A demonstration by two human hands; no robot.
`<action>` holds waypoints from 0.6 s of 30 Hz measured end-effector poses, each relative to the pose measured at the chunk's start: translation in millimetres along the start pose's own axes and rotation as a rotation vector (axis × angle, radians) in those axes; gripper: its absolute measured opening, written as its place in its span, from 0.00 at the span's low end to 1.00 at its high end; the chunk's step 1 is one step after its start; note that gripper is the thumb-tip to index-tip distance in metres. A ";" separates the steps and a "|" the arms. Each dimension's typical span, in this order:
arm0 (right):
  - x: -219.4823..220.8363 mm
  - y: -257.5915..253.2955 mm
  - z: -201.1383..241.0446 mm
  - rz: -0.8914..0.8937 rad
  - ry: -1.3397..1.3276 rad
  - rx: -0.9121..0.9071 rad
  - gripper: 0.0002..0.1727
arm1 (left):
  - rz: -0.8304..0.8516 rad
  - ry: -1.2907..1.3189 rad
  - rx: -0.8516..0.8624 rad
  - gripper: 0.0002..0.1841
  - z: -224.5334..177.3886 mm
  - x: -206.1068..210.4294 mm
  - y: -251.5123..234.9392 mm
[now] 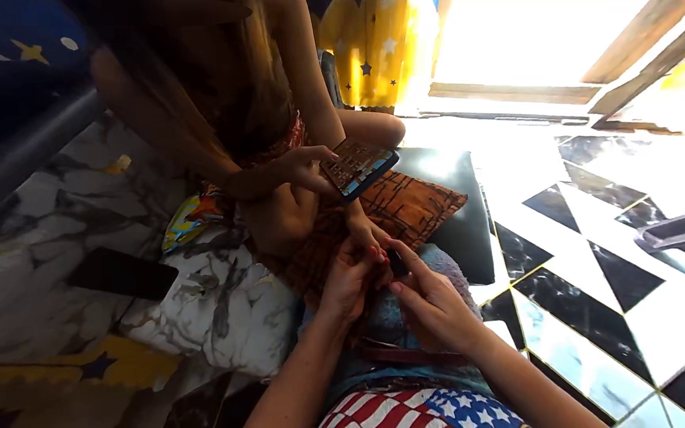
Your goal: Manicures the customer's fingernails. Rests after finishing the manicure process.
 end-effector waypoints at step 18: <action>-2.1 0.8 9.7 -0.150 0.242 -0.135 0.30 | -0.055 -0.026 0.013 0.06 2.6 1.0 -0.3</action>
Point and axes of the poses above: each hand's wrist, its own y-axis away from the middle knuckle, its own x-axis out of the palm, z = x × y, the point moved 7 cm from there along -y, towards the middle knuckle, and after that the axes turned 2 degrees about -x, right-handed, at the moved point
